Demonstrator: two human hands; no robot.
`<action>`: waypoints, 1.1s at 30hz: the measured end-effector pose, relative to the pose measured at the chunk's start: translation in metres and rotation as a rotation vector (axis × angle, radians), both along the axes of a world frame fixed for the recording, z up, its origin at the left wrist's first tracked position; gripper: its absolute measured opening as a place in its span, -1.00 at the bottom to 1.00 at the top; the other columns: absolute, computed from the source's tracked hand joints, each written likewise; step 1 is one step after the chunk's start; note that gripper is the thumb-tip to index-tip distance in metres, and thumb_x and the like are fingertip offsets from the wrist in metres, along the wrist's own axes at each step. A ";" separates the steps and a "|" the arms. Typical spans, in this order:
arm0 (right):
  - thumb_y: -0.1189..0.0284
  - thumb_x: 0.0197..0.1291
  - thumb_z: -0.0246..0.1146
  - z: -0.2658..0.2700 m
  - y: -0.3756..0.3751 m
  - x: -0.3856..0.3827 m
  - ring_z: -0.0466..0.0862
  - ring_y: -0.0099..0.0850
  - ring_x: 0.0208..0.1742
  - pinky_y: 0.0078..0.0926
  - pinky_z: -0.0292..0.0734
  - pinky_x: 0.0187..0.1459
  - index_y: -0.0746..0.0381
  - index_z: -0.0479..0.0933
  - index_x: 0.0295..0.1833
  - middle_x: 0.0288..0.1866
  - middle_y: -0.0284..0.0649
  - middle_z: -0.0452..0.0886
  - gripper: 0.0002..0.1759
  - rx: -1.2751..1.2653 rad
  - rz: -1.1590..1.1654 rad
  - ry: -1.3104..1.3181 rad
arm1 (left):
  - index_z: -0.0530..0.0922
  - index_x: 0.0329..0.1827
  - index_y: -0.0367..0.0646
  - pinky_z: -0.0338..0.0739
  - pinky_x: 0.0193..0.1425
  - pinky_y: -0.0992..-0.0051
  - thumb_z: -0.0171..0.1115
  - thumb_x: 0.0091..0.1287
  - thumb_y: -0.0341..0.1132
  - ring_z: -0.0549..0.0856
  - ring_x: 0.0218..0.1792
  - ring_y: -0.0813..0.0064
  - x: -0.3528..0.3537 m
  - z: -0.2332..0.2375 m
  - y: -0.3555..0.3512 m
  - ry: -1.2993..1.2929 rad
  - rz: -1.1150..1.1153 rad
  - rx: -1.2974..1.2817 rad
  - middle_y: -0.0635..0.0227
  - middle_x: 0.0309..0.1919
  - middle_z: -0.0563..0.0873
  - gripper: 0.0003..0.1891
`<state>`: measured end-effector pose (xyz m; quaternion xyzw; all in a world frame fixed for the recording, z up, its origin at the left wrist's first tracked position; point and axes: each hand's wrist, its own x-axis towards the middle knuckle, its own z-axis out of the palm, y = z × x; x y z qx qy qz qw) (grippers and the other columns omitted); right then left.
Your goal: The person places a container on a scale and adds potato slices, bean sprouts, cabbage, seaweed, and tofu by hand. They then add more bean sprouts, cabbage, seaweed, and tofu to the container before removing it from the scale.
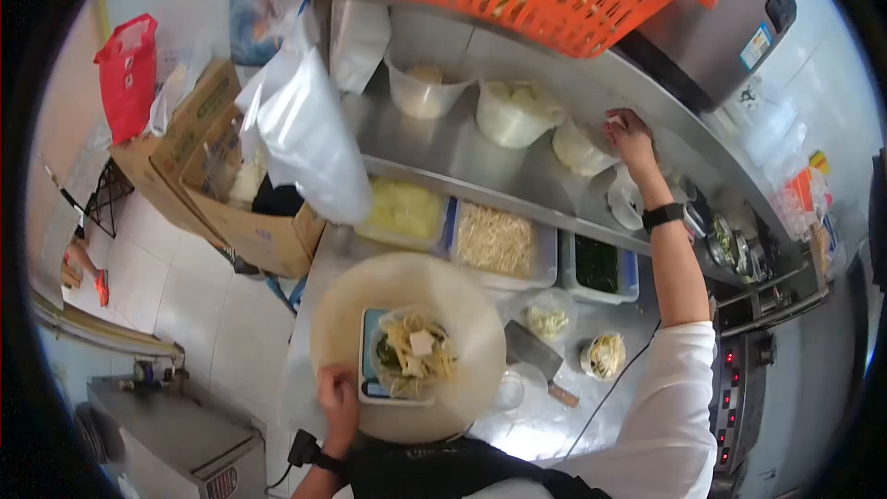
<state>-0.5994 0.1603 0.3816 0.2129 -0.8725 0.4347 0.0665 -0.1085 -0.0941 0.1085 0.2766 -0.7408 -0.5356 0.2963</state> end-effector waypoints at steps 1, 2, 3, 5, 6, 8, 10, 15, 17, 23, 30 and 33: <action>0.48 0.25 0.06 0.001 0.007 -0.023 0.57 -0.41 -0.22 -0.50 0.47 -0.19 0.25 0.46 -0.01 -0.07 -0.15 0.59 -0.78 0.063 -0.082 0.015 | 0.45 -0.32 -0.28 0.42 -0.19 0.44 -0.02 0.12 -0.64 0.51 -0.29 0.25 -0.001 -0.001 0.001 0.016 0.001 -0.008 0.17 -0.34 0.51 -0.87; 0.35 0.23 0.12 -0.006 0.016 -0.055 0.57 -0.21 -0.05 -0.32 0.45 -0.02 0.26 0.47 0.00 0.02 -0.07 0.56 -0.71 0.409 -0.221 0.106 | 0.45 -0.33 -0.27 0.43 -0.19 0.44 -0.02 0.12 -0.65 0.51 -0.30 0.26 -0.001 -0.004 0.002 0.010 0.003 -0.034 0.18 -0.34 0.51 -0.87; 0.35 0.23 0.12 -0.022 0.028 -0.081 0.57 -0.21 -0.05 -0.32 0.45 -0.02 0.26 0.47 0.00 0.02 -0.07 0.56 -0.71 0.402 -0.222 0.111 | 0.44 -0.35 -0.26 0.43 -0.18 0.43 -0.02 0.12 -0.65 0.52 -0.30 0.27 -0.001 -0.005 0.003 -0.001 0.005 -0.058 0.18 -0.35 0.51 -0.87; 0.29 0.19 0.13 -0.051 0.037 -0.127 0.56 -0.47 -0.24 -0.53 0.45 -0.14 0.26 0.52 -0.05 -0.26 -0.24 0.59 -0.69 0.787 -0.251 0.731 | 0.44 -0.36 -0.25 0.43 -0.17 0.43 0.00 0.12 -0.65 0.52 -0.30 0.27 -0.002 -0.003 0.003 -0.008 0.026 -0.051 0.19 -0.36 0.51 -0.88; 0.25 0.12 0.23 -0.056 0.023 -0.141 0.58 -0.30 -0.11 -0.42 0.45 -0.03 0.28 0.51 -0.03 -0.13 -0.14 0.60 -0.62 0.600 -0.185 0.766 | 0.44 -0.37 -0.25 0.44 -0.17 0.43 0.02 0.11 -0.65 0.52 -0.30 0.28 -0.003 -0.003 0.004 -0.024 0.044 -0.034 0.19 -0.37 0.51 -0.88; 0.19 0.09 0.24 -0.023 -0.030 -0.105 0.53 -0.19 0.03 -0.36 0.40 0.06 0.26 0.47 0.06 0.00 -0.07 0.55 -0.52 0.497 0.054 0.390 | 0.44 -0.38 -0.25 0.44 -0.16 0.42 0.02 0.09 -0.67 0.53 -0.30 0.27 -0.006 -0.004 0.006 -0.012 0.050 -0.008 0.19 -0.38 0.51 -0.87; 0.14 0.07 0.26 -0.003 -0.073 -0.074 0.48 -0.08 0.16 -0.30 0.35 0.16 0.24 0.43 0.15 0.14 0.01 0.50 -0.42 0.377 0.281 0.002 | 0.44 -0.38 -0.25 0.44 -0.16 0.41 0.03 0.07 -0.68 0.53 -0.29 0.27 -0.004 -0.008 0.006 -0.009 0.053 0.017 0.19 -0.39 0.51 -0.86; 0.24 -0.08 0.38 -0.016 -0.100 -0.080 0.55 -0.27 -0.12 -0.38 0.43 -0.05 0.27 0.46 0.10 -0.17 -0.04 0.56 -0.40 0.598 0.201 0.238 | 0.45 -0.39 -0.25 0.45 -0.16 0.41 0.00 -0.03 -0.71 0.53 -0.28 0.24 -0.005 -0.005 0.003 -0.022 0.030 -0.075 0.18 -0.38 0.52 -0.81; 0.26 -0.10 0.38 -0.006 -0.100 -0.076 0.55 -0.27 -0.10 -0.38 0.43 -0.05 0.27 0.45 0.11 -0.15 -0.04 0.56 -0.38 0.639 0.204 0.178 | 0.45 -0.39 -0.26 0.45 -0.16 0.41 -0.01 -0.05 -0.71 0.54 -0.28 0.23 -0.005 -0.006 0.004 -0.025 0.027 -0.088 0.17 -0.38 0.52 -0.80; 0.34 -0.15 0.35 -0.013 -0.091 -0.097 0.55 -0.29 -0.16 -0.38 0.44 -0.09 0.23 0.44 0.11 -0.22 -0.13 0.55 -0.40 0.691 0.244 0.139 | 0.45 -0.42 -0.27 0.45 -0.20 0.45 -0.01 -0.02 -0.70 0.53 -0.31 0.27 -0.009 0.001 0.004 -0.036 -0.005 -0.132 0.15 -0.37 0.51 -0.84; 0.41 -0.03 0.25 -0.030 -0.098 -0.114 0.55 -0.37 -0.24 -0.43 0.45 -0.18 0.27 0.41 -0.08 -0.30 -0.18 0.53 -0.64 0.617 0.333 0.172 | 0.48 -0.41 -0.27 0.46 -0.21 0.44 -0.01 -0.04 -0.72 0.56 -0.30 0.26 -0.008 0.000 0.005 -0.039 -0.004 -0.135 0.15 -0.37 0.52 -0.80; 0.41 0.03 0.22 -0.040 -0.096 -0.118 0.59 -0.31 -0.19 -0.40 0.47 -0.14 0.31 0.42 -0.01 -0.21 -0.12 0.57 -0.62 0.539 0.187 0.183 | 0.48 -0.41 -0.27 0.46 -0.22 0.44 0.00 -0.01 -0.73 0.55 -0.31 0.26 -0.009 0.001 0.006 -0.033 -0.002 -0.137 0.15 -0.38 0.51 -0.81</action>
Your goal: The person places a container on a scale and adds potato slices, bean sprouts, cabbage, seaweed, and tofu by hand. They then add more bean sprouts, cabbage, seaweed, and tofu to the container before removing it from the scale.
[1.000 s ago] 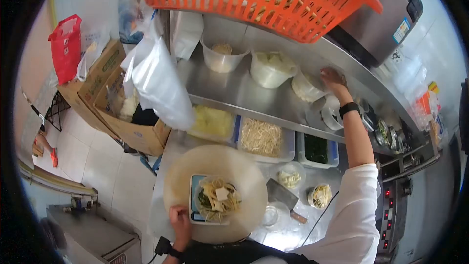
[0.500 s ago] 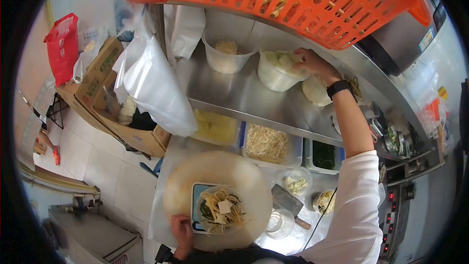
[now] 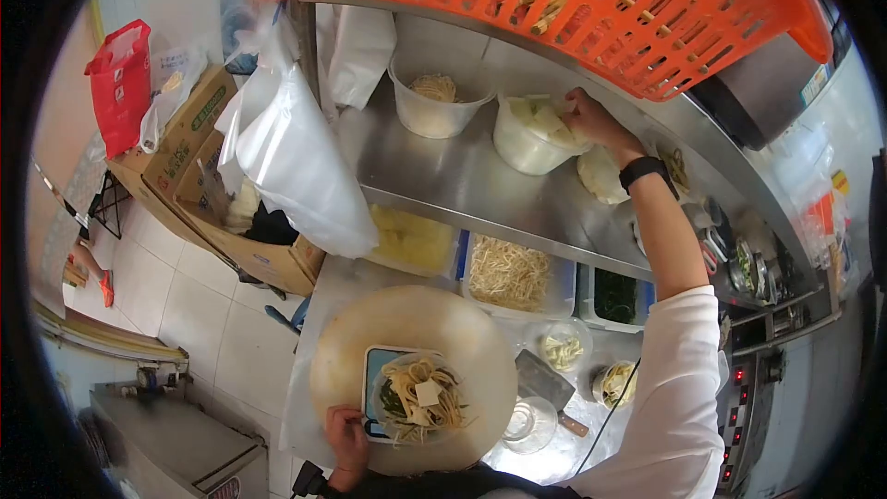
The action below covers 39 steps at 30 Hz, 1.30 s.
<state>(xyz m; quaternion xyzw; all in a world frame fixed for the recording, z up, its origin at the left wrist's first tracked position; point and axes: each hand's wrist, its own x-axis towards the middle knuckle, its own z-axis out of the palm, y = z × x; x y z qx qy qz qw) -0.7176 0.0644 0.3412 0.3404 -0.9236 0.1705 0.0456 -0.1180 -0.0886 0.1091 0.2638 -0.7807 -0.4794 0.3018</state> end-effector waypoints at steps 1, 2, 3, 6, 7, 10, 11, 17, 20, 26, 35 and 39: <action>0.41 0.03 0.22 -0.004 -0.001 -0.003 0.59 -0.31 -0.19 -0.40 0.47 -0.14 0.31 0.42 -0.01 -0.21 -0.12 0.57 -0.62 -0.001 -0.001 0.000 | 0.48 -0.41 -0.27 0.46 -0.22 0.44 0.00 -0.01 -0.73 0.55 -0.31 0.26 0.000 0.000 0.000 0.000 -0.001 -0.001 0.15 -0.38 0.51 -0.81; 0.41 0.05 0.22 -0.009 -0.003 -0.006 0.60 -0.27 -0.15 -0.38 0.48 -0.12 0.34 0.43 0.00 -0.17 -0.08 0.59 -0.61 0.001 0.048 0.145 | 0.47 -0.41 -0.27 0.46 -0.22 0.44 0.01 0.00 -0.72 0.55 -0.32 0.26 0.000 -0.001 0.000 -0.002 0.000 0.029 0.15 -0.38 0.51 -0.82; 0.40 0.06 0.22 -0.008 -0.008 -0.001 0.62 -0.23 -0.12 -0.36 0.49 -0.09 0.36 0.45 0.00 -0.12 -0.04 0.61 -0.61 0.004 0.097 0.290 | 0.47 -0.41 -0.27 0.46 -0.23 0.44 0.01 0.02 -0.72 0.55 -0.32 0.26 0.001 -0.003 0.001 -0.004 0.001 0.060 0.15 -0.38 0.51 -0.83; 0.38 0.04 0.24 0.008 -0.018 0.008 0.63 -0.17 -0.06 -0.30 0.51 -0.06 0.40 0.47 -0.01 -0.09 0.03 0.61 -0.59 0.182 -0.032 0.159 | 0.47 -0.42 -0.27 0.45 -0.25 0.44 -0.01 0.02 -0.72 0.55 -0.33 0.26 0.005 -0.016 -0.002 -0.017 -0.011 0.017 0.15 -0.37 0.50 -0.83; 0.38 0.04 0.24 0.010 -0.018 0.009 0.63 -0.17 -0.06 -0.30 0.51 -0.06 0.40 0.47 -0.01 -0.09 0.03 0.61 -0.59 0.181 -0.032 0.159 | 0.47 -0.42 -0.27 0.45 -0.25 0.44 -0.01 0.02 -0.72 0.55 -0.33 0.26 0.005 -0.017 -0.002 -0.016 -0.010 0.016 0.15 -0.37 0.50 -0.83; 0.35 0.04 0.25 0.017 -0.020 0.014 0.63 -0.20 -0.13 -0.32 0.51 -0.10 0.38 0.50 -0.06 -0.18 0.00 0.63 -0.62 0.157 -0.075 0.016 | 0.47 -0.42 -0.27 0.44 -0.26 0.44 -0.02 0.02 -0.71 0.54 -0.34 0.26 0.005 -0.015 0.000 -0.001 -0.007 0.038 0.15 -0.38 0.50 -0.83; 0.34 0.04 0.24 0.019 -0.020 0.016 0.63 -0.21 -0.17 -0.34 0.50 -0.12 0.37 0.51 -0.08 -0.20 -0.01 0.63 -0.63 0.137 -0.092 0.017 | 0.47 -0.42 -0.27 0.44 -0.26 0.44 -0.02 0.02 -0.72 0.54 -0.34 0.27 0.005 -0.015 0.000 0.004 -0.001 0.045 0.16 -0.38 0.50 -0.82; 0.35 0.03 0.17 0.015 -0.003 -0.017 0.61 -0.30 -0.28 -0.40 0.48 -0.20 0.30 0.54 -0.16 -0.33 -0.12 0.62 -0.70 0.022 -0.023 -0.037 | 0.47 -0.41 -0.27 0.45 -0.25 0.43 -0.03 0.00 -0.72 0.54 -0.34 0.26 0.002 -0.006 0.000 0.014 -0.014 0.037 0.15 -0.38 0.50 -0.81; 0.36 0.03 0.16 0.013 -0.002 -0.017 0.60 -0.35 -0.29 -0.40 0.47 -0.21 0.30 0.53 -0.22 -0.37 -0.18 0.61 -0.76 0.063 -0.038 0.024 | 0.47 -0.41 -0.27 0.45 -0.25 0.42 -0.03 0.00 -0.72 0.54 -0.35 0.23 0.002 -0.004 0.000 -0.012 -0.016 0.016 0.15 -0.37 0.50 -0.81; 0.41 0.15 0.04 0.020 0.013 0.003 0.50 -0.41 -0.41 -0.37 0.41 -0.30 0.30 0.47 -0.31 -0.48 -0.26 0.51 -0.82 -0.352 0.017 0.212 | 0.47 -0.37 -0.27 0.44 -0.15 0.34 0.00 0.06 -0.67 0.54 -0.31 0.17 0.005 -0.005 -0.005 -0.034 -0.070 -0.076 0.14 -0.37 0.53 -0.85; 0.47 0.13 0.15 -0.056 -0.018 0.332 0.48 -0.57 -0.34 -0.53 0.44 -0.26 0.30 0.45 0.02 -0.35 -0.36 0.51 -0.68 -0.079 0.369 -0.711 | 0.49 -0.36 -0.28 0.47 -0.30 0.50 0.03 0.08 -0.72 0.57 -0.34 0.32 0.003 0.001 -0.005 0.057 -0.014 0.017 0.21 -0.37 0.52 -0.83; 0.54 0.13 0.16 -0.096 -0.032 0.394 0.45 -0.59 -0.34 -0.61 0.39 -0.29 0.26 0.39 0.15 -0.30 -0.29 0.46 -0.58 0.063 0.626 -0.777 | 0.50 -0.36 -0.27 0.48 -0.31 0.54 0.03 0.10 -0.73 0.58 -0.35 0.37 0.004 -0.007 -0.003 0.121 -0.005 0.097 0.24 -0.34 0.52 -0.82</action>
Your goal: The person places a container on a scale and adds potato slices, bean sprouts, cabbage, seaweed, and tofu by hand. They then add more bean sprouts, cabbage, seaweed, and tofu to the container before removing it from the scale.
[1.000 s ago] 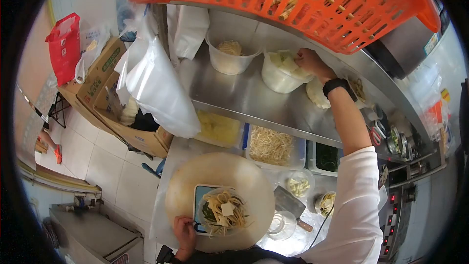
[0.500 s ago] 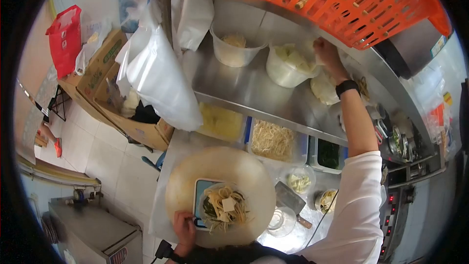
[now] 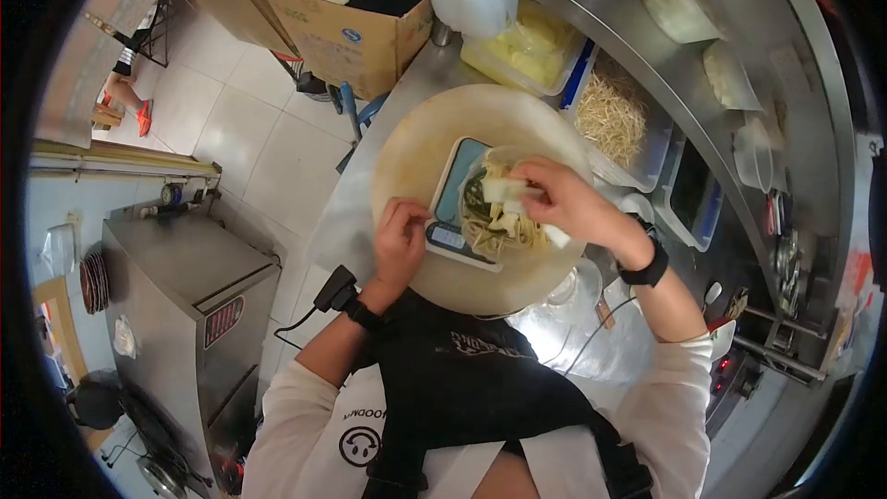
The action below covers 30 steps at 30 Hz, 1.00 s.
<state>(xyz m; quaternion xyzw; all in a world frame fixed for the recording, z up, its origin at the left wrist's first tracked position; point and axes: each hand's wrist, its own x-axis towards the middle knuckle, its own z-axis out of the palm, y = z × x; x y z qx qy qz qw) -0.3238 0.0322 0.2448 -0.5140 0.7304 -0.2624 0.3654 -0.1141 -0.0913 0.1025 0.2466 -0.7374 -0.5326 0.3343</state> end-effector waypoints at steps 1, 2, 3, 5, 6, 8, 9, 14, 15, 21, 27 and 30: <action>0.51 0.11 0.18 -0.002 -0.002 0.010 0.49 -0.37 -0.30 -0.49 0.42 -0.27 0.25 0.39 0.16 -0.25 -0.16 0.44 -0.55 -0.052 -0.029 0.046 | 0.50 -0.35 -0.26 0.48 -0.32 0.54 0.04 0.11 -0.72 0.58 -0.36 0.36 0.001 0.000 0.000 -0.001 0.002 0.015 0.24 -0.34 0.52 -0.83; 0.49 0.09 0.20 -0.004 -0.002 0.021 0.53 -0.16 -0.25 -0.37 0.45 -0.25 0.24 0.39 0.18 -0.20 -0.03 0.42 -0.53 -0.103 -0.059 0.092 | 0.50 -0.35 -0.26 0.48 -0.32 0.54 0.04 0.11 -0.72 0.58 -0.36 0.36 0.002 0.001 0.000 0.002 0.001 0.016 0.24 -0.34 0.52 -0.83; 0.49 0.09 0.20 -0.008 -0.001 0.029 0.53 -0.16 -0.25 -0.37 0.45 -0.25 0.24 0.39 0.18 -0.20 -0.03 0.42 -0.53 -0.102 -0.060 0.095 | 0.49 -0.35 -0.26 0.47 -0.31 0.53 0.05 0.11 -0.71 0.58 -0.36 0.35 0.003 0.002 -0.002 0.003 -0.001 -0.018 0.23 -0.35 0.52 -0.84; 0.51 0.07 0.26 -0.014 0.001 0.041 0.51 -0.08 -0.22 -0.32 0.45 -0.23 0.21 0.39 0.19 -0.13 -0.06 0.39 -0.50 -0.165 -0.040 0.310 | 0.49 -0.34 -0.26 0.47 -0.31 0.53 0.06 0.12 -0.70 0.58 -0.36 0.34 0.004 0.004 -0.002 0.009 -0.006 -0.052 0.23 -0.35 0.53 -0.85; 0.52 0.05 0.29 -0.013 0.000 0.047 0.52 -0.12 -0.22 -0.33 0.45 -0.20 0.20 0.43 0.15 -0.11 -0.09 0.39 -0.51 -0.201 -0.067 0.335 | 0.48 -0.34 -0.26 0.47 -0.29 0.51 0.06 0.12 -0.69 0.57 -0.34 0.31 0.004 0.004 -0.002 0.013 -0.010 -0.044 0.21 -0.35 0.53 -0.85; 0.51 0.05 0.30 0.004 -0.002 0.042 0.52 -0.15 -0.22 -0.35 0.45 -0.20 0.19 0.46 0.13 -0.11 -0.11 0.40 -0.54 -0.268 -0.059 0.343 | 0.47 -0.33 -0.26 0.46 -0.27 0.49 0.06 0.12 -0.68 0.57 -0.33 0.27 0.004 -0.001 -0.003 0.029 -0.017 -0.039 0.19 -0.35 0.53 -0.86; 0.49 0.04 0.31 0.014 -0.003 0.036 0.53 -0.18 -0.22 -0.37 0.46 -0.19 0.19 0.48 0.10 -0.11 -0.12 0.41 -0.56 -0.337 -0.044 0.350 | 0.47 -0.34 -0.25 0.46 -0.25 0.46 0.05 0.11 -0.68 0.57 -0.31 0.24 0.007 -0.009 -0.004 0.000 -0.033 -0.090 0.18 -0.35 0.53 -0.86; 0.49 0.10 0.24 0.103 -0.023 -0.055 0.53 -0.25 -0.22 -0.39 0.47 -0.14 0.24 0.52 0.00 -0.16 -0.13 0.46 -0.69 -0.410 -0.172 0.532 | 0.46 -0.34 -0.25 0.46 -0.22 0.41 0.00 0.05 -0.70 0.56 -0.29 0.17 0.007 0.002 -0.004 -0.037 -0.075 -0.094 0.15 -0.36 0.52 -0.82; 0.48 0.12 0.21 0.124 -0.032 -0.077 0.53 -0.25 -0.22 -0.39 0.47 -0.12 0.26 0.51 -0.01 -0.18 -0.12 0.48 -0.72 -0.382 -0.295 0.520 | 0.46 -0.35 -0.24 0.45 -0.22 0.41 0.01 0.05 -0.70 0.56 -0.30 0.18 0.007 0.000 -0.003 -0.013 -0.060 -0.100 0.16 -0.35 0.52 -0.81; 0.40 0.04 0.20 0.143 -0.101 -0.263 0.64 -0.22 -0.20 -0.39 0.50 -0.14 0.35 0.57 -0.23 -0.25 0.00 0.63 -0.76 -0.422 -0.499 0.674 | 0.49 -0.36 -0.22 0.46 -0.26 0.42 0.04 0.02 -0.70 0.58 -0.34 0.21 0.008 0.002 -0.004 -0.003 -0.043 -0.096 0.17 -0.36 0.55 -0.80; 0.21 -0.03 0.25 0.103 -0.170 -0.347 0.66 -0.21 -0.23 -0.37 0.51 -0.19 0.32 0.63 -0.21 -0.27 0.03 0.65 -0.61 0.275 -0.371 0.994 | 0.53 -0.41 -0.13 0.50 -0.29 0.39 0.10 -0.05 -0.66 0.62 -0.34 0.20 0.007 -0.004 -0.004 -0.066 -0.011 -0.132 0.22 -0.39 0.59 -0.79; 0.16 -0.11 0.29 0.098 -0.182 -0.331 0.66 -0.15 -0.15 -0.30 0.51 -0.17 0.36 0.61 -0.19 -0.14 0.04 0.64 -0.52 0.302 -0.475 0.881 | 0.53 -0.42 -0.10 0.52 -0.28 0.39 0.12 -0.07 -0.64 0.64 -0.32 0.21 0.008 -0.006 -0.005 -0.102 -0.026 -0.089 0.25 -0.37 0.61 -0.79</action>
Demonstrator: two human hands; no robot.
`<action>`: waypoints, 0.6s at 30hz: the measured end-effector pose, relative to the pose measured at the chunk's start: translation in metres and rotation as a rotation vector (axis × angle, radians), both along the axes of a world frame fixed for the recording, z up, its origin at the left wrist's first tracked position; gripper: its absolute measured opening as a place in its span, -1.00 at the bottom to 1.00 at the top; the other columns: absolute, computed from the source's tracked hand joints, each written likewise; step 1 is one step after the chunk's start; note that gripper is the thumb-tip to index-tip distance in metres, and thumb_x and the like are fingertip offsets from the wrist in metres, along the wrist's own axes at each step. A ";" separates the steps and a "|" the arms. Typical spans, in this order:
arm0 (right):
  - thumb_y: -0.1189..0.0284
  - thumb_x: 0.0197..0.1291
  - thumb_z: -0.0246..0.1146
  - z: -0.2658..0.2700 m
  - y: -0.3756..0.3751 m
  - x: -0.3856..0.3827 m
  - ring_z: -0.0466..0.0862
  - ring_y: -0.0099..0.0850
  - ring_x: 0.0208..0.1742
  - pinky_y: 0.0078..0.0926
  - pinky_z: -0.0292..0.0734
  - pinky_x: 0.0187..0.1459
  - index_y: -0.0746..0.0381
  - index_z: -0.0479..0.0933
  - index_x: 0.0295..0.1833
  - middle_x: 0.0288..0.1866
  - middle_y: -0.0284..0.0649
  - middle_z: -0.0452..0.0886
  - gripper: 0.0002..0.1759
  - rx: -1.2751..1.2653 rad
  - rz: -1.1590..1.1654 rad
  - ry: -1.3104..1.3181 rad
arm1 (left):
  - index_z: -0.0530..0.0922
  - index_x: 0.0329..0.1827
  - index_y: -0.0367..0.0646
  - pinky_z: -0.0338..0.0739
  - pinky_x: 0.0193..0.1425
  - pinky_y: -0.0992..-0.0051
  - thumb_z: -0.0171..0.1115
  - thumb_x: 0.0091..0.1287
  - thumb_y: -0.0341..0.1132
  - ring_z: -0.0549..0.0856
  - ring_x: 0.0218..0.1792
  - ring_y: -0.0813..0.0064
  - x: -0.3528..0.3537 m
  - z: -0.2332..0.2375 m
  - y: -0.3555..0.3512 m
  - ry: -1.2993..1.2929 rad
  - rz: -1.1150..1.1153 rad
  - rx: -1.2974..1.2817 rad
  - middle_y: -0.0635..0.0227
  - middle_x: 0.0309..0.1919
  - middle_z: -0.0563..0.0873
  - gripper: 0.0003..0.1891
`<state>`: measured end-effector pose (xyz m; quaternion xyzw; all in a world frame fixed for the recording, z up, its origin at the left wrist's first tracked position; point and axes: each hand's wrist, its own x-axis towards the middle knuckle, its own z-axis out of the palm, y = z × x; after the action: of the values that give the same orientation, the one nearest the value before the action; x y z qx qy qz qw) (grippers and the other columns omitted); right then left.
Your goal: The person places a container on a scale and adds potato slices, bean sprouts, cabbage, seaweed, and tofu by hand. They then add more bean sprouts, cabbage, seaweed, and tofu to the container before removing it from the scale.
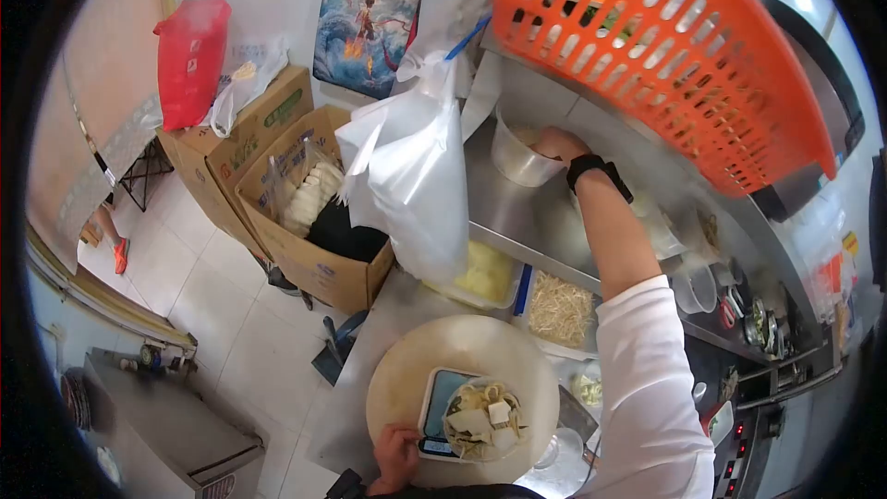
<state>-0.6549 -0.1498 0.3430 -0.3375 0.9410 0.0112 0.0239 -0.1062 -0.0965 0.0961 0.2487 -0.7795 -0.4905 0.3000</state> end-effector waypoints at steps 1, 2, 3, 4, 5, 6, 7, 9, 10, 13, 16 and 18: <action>0.15 -0.14 0.31 -0.005 -0.003 -0.001 0.66 -0.13 -0.11 -0.27 0.51 -0.15 0.38 0.60 -0.18 -0.11 0.03 0.64 -0.48 0.036 0.039 0.005 | 0.53 -0.42 -0.10 0.52 -0.28 0.39 0.12 -0.07 -0.64 0.64 -0.32 0.21 0.000 0.006 -0.001 -0.010 0.004 0.006 0.25 -0.37 0.61 -0.79; 0.15 -0.14 0.31 -0.005 -0.003 -0.004 0.66 -0.13 -0.11 -0.27 0.51 -0.15 0.38 0.60 -0.18 -0.11 0.03 0.64 -0.48 0.043 0.041 -0.006 | 0.53 -0.42 -0.10 0.52 -0.29 0.39 0.12 -0.07 -0.64 0.64 -0.33 0.23 0.000 0.014 -0.002 0.012 -0.001 0.001 0.26 -0.37 0.62 -0.78; 0.15 -0.15 0.33 0.004 -0.002 0.003 0.65 -0.11 -0.11 -0.26 0.51 -0.13 0.39 0.60 -0.17 -0.12 0.05 0.64 -0.47 0.091 0.000 -0.054 | 0.54 -0.42 -0.10 0.53 -0.30 0.40 0.12 -0.08 -0.64 0.65 -0.33 0.24 -0.001 0.023 -0.003 0.031 -0.009 -0.001 0.27 -0.37 0.62 -0.78; 0.15 -0.16 0.35 0.009 -0.001 0.004 0.65 -0.08 -0.11 -0.25 0.50 -0.12 0.41 0.59 -0.16 -0.13 0.06 0.64 -0.45 0.137 -0.043 -0.099 | 0.54 -0.42 -0.10 0.53 -0.30 0.40 0.12 -0.08 -0.64 0.65 -0.33 0.24 -0.002 0.026 -0.004 0.023 -0.012 0.004 0.27 -0.37 0.62 -0.78; 0.15 -0.16 0.35 0.005 -0.002 -0.003 0.65 -0.08 -0.11 -0.25 0.50 -0.12 0.41 0.59 -0.16 -0.13 0.06 0.64 -0.45 0.141 -0.045 -0.104 | 0.54 -0.42 -0.10 0.53 -0.31 0.40 0.11 -0.08 -0.64 0.65 -0.34 0.25 -0.003 0.028 -0.005 0.016 -0.020 0.015 0.27 -0.37 0.62 -0.78; 0.15 -0.16 0.36 -0.002 -0.004 -0.014 0.64 -0.07 -0.11 -0.25 0.49 -0.11 0.41 0.58 -0.13 -0.14 0.05 0.64 -0.43 0.166 -0.044 -0.079 | 0.54 -0.42 -0.10 0.53 -0.32 0.40 0.11 -0.08 -0.65 0.65 -0.34 0.26 -0.003 0.029 -0.005 0.010 -0.026 0.025 0.28 -0.38 0.63 -0.78; 0.16 -0.17 0.37 -0.007 -0.005 -0.021 0.64 -0.06 -0.12 -0.25 0.49 -0.10 0.41 0.57 -0.10 -0.15 0.05 0.64 -0.41 0.189 -0.042 -0.051 | 0.54 -0.42 -0.10 0.53 -0.32 0.40 0.11 -0.08 -0.65 0.65 -0.34 0.26 -0.004 0.026 -0.004 0.011 -0.026 0.025 0.28 -0.38 0.63 -0.78; 0.16 -0.12 0.34 -0.017 -0.002 -0.024 0.64 -0.05 -0.14 -0.24 0.49 -0.11 0.43 0.56 -0.08 -0.16 0.06 0.64 -0.42 0.035 -0.049 -0.046 | 0.54 -0.42 -0.10 0.54 -0.32 0.41 0.11 -0.07 -0.65 0.65 -0.35 0.25 -0.002 0.017 -0.001 0.006 -0.003 -0.003 0.28 -0.38 0.63 -0.78; 0.17 -0.07 0.30 -0.020 -0.001 -0.023 0.64 -0.05 -0.15 -0.23 0.49 -0.12 0.44 0.54 -0.06 -0.17 0.07 0.64 -0.43 -0.121 -0.057 -0.036 | 0.54 -0.42 -0.10 0.54 -0.32 0.41 0.11 -0.07 -0.65 0.65 -0.35 0.25 -0.001 0.015 -0.001 0.002 -0.003 -0.003 0.28 -0.38 0.63 -0.78; 0.17 0.04 0.22 -0.004 -0.003 -0.001 0.64 -0.04 -0.14 -0.22 0.48 -0.12 0.50 0.50 -0.03 -0.16 0.14 0.62 -0.42 -0.170 -0.092 -0.068 | 0.54 -0.43 -0.12 0.54 -0.31 0.43 0.10 -0.06 -0.66 0.66 -0.35 0.25 0.000 0.012 0.001 -0.012 0.001 0.011 0.28 -0.38 0.63 -0.79; 0.14 0.10 0.18 0.007 -0.002 0.018 0.64 -0.05 -0.14 -0.24 0.48 -0.14 0.53 0.50 -0.09 -0.16 0.18 0.61 -0.42 -0.181 -0.042 -0.068 | 0.53 -0.43 -0.15 0.54 -0.31 0.43 0.10 -0.07 -0.66 0.66 -0.35 0.25 -0.001 0.012 0.001 -0.006 0.015 0.019 0.26 -0.38 0.63 -0.80; 0.13 0.09 0.19 0.003 -0.002 0.014 0.64 -0.04 -0.15 -0.24 0.48 -0.17 0.53 0.50 -0.10 -0.19 0.19 0.61 -0.42 -0.205 -0.035 -0.044 | 0.53 -0.44 -0.17 0.54 -0.31 0.43 0.10 -0.08 -0.67 0.66 -0.35 0.24 -0.001 0.013 0.000 -0.006 0.005 0.021 0.25 -0.38 0.62 -0.80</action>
<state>-0.6411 -0.1518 0.3463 -0.3220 0.9421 -0.0930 0.0100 -0.1073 -0.0962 0.1091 0.2553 -0.7746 -0.4971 0.2962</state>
